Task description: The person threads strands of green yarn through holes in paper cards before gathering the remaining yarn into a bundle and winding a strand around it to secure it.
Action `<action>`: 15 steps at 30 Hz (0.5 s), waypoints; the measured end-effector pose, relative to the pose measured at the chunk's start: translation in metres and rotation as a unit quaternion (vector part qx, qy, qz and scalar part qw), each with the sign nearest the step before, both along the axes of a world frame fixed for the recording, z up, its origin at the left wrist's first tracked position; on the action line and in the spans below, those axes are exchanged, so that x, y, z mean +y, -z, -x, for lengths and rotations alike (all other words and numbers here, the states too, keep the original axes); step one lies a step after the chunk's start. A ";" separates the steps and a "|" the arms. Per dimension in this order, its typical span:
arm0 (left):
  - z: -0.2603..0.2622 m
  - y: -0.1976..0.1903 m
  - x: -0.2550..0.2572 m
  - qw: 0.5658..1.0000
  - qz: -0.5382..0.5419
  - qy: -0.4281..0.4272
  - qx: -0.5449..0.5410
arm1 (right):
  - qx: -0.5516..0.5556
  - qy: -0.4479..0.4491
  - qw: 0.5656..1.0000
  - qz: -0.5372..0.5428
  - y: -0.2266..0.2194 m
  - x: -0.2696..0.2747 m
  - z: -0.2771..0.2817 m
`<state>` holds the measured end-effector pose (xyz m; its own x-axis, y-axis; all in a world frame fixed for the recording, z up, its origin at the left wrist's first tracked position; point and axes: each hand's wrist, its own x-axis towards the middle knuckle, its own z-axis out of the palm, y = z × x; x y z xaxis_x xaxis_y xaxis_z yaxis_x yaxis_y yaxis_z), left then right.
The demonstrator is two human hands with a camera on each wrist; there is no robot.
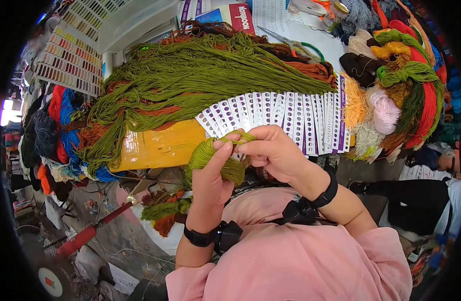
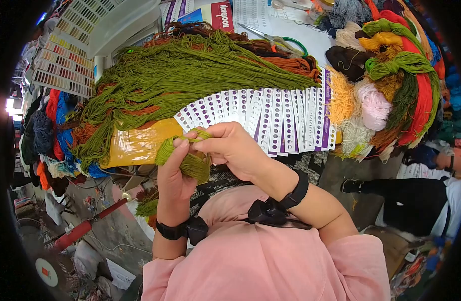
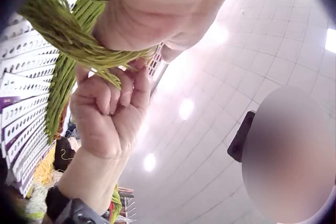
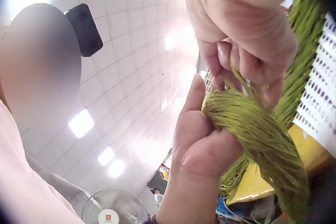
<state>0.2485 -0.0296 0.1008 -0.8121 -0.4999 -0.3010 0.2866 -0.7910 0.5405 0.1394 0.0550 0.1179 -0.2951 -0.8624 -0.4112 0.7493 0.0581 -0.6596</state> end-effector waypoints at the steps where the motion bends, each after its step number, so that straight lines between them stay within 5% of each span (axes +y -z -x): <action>1: 0.000 -0.001 0.000 1.000 0.002 -0.003 0.005 | -0.006 0.003 1.000 0.009 0.006 0.001 0.002; 15: -0.008 -0.001 -0.005 0.998 -0.026 0.047 0.022 | -0.058 -0.034 0.997 -0.027 0.007 0.001 0.006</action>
<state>0.2568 -0.0351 0.1021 -0.8675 -0.4065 -0.2869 0.2334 -0.8417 0.4868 0.1332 0.0560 0.1111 -0.1848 -0.8547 -0.4851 0.8132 0.1443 -0.5639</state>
